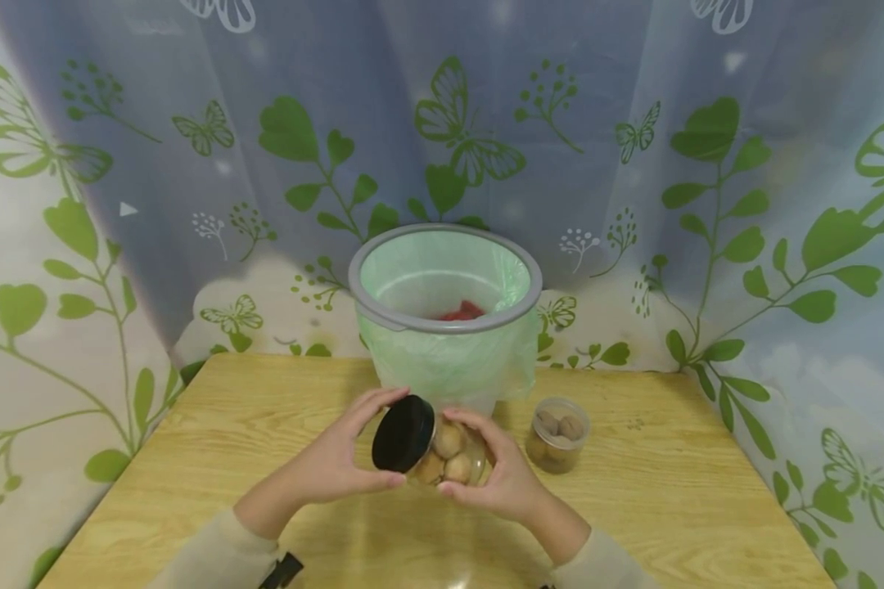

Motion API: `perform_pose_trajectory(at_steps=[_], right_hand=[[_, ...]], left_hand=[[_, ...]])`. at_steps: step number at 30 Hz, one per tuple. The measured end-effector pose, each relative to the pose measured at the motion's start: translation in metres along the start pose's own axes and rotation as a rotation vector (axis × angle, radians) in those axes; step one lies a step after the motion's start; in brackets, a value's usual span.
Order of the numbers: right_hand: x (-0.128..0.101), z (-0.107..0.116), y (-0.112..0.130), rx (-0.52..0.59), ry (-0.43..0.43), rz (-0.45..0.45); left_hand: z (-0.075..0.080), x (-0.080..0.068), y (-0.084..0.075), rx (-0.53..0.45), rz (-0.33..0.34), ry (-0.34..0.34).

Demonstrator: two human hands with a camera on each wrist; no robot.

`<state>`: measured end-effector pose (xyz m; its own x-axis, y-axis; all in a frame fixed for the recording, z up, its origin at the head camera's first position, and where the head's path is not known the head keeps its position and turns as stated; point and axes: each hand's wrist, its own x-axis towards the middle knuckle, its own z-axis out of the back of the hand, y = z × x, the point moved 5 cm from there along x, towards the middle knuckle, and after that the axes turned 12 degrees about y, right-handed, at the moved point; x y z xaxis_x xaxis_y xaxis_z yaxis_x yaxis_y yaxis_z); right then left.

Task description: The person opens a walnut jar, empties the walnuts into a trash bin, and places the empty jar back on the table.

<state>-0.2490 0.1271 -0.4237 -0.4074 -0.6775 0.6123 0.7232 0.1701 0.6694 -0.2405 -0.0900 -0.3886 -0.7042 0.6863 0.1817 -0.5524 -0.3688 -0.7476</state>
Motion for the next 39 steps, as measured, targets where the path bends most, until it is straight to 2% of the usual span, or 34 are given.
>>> perform_pose_trajectory(at_steps=[5, 12, 18, 25, 29, 33, 39], right_hand=[[0.001, 0.000, 0.000, -0.003, -0.001, 0.015], [0.000, 0.000, 0.001, -0.005, -0.001, 0.024], [0.001, 0.000, 0.002, -0.010, -0.005, 0.025], [0.000, 0.001, 0.001, -0.009, -0.012, -0.011], [-0.001, 0.000, 0.001, -0.007, -0.008, -0.020], [-0.002, 0.000, 0.000, -0.010, -0.001, 0.001], [-0.003, -0.001, 0.000, -0.011, -0.001, 0.004]], left_hand=[[-0.002, 0.000, 0.000, 0.023, 0.035, -0.049], [-0.003, 0.000, -0.001, 0.034, 0.016, -0.083], [-0.002, 0.000, 0.000, 0.028, 0.044, -0.027], [0.010, 0.002, -0.001, 0.073, -0.009, 0.089], [0.015, 0.004, -0.001, 0.078, -0.015, 0.140], [0.015, 0.005, -0.002, 0.079, 0.004, 0.150], [0.011, 0.004, -0.001, 0.083, 0.028, 0.129]])
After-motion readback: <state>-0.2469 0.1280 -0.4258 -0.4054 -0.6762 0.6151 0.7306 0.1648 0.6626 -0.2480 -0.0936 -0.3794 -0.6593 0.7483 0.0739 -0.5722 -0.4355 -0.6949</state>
